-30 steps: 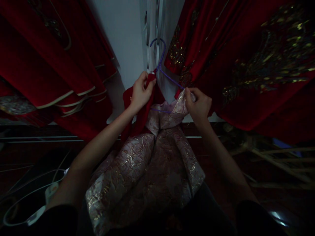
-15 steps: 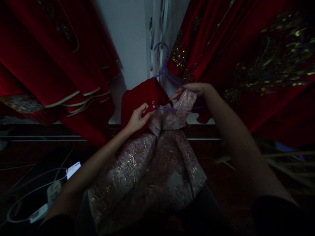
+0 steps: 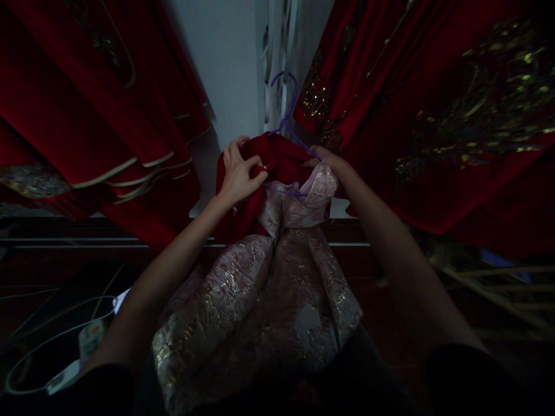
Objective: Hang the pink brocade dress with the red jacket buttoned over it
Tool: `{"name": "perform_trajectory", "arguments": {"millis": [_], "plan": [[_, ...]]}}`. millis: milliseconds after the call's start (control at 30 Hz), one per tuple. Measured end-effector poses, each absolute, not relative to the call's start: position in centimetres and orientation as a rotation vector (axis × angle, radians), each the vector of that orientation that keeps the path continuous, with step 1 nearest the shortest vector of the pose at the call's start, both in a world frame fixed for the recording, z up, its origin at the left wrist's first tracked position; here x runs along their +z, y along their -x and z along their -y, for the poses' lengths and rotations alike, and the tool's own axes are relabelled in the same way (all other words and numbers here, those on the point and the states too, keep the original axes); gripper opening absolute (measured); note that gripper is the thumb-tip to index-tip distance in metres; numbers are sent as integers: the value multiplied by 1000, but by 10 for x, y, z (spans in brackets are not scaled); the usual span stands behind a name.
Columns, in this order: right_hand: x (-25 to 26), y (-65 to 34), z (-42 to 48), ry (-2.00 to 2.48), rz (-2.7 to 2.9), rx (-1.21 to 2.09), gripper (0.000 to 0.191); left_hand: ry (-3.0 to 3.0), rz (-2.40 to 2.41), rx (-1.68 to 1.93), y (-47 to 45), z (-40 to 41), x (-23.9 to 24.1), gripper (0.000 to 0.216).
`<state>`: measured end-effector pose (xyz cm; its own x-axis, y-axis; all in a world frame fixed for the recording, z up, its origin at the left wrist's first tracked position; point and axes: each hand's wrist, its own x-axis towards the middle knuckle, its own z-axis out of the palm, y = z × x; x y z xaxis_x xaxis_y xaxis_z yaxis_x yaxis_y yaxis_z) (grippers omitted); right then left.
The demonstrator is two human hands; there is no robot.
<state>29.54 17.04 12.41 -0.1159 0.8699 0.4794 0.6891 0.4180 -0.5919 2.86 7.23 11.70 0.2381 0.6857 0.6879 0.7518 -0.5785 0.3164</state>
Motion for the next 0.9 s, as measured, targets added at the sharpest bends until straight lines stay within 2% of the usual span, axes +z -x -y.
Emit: {"name": "perform_trajectory", "arguments": {"millis": [100,267,467,633,800,900], "plan": [[132,-296,-176,1335,1891,237,33,2451,1443,-1133,-28,-98,124,22],[149,-296,-152,1336,1833,-81,26,2479,1520,-871,-22,-118,119,25],[149,-325,-114,1335,1716,-344,13,2452,1493,-795,-18,-108,117,27],[151,-378,-95,1429,1647,-444,12,2449,1477,-796,-20,-105,116,27],[156,-406,-65,1533,1647,-212,11,2435,1506,-868,-23,-101,111,26],[147,-399,-53,1521,1742,65,24,2405,1534,-912,-28,-98,107,28]]}}
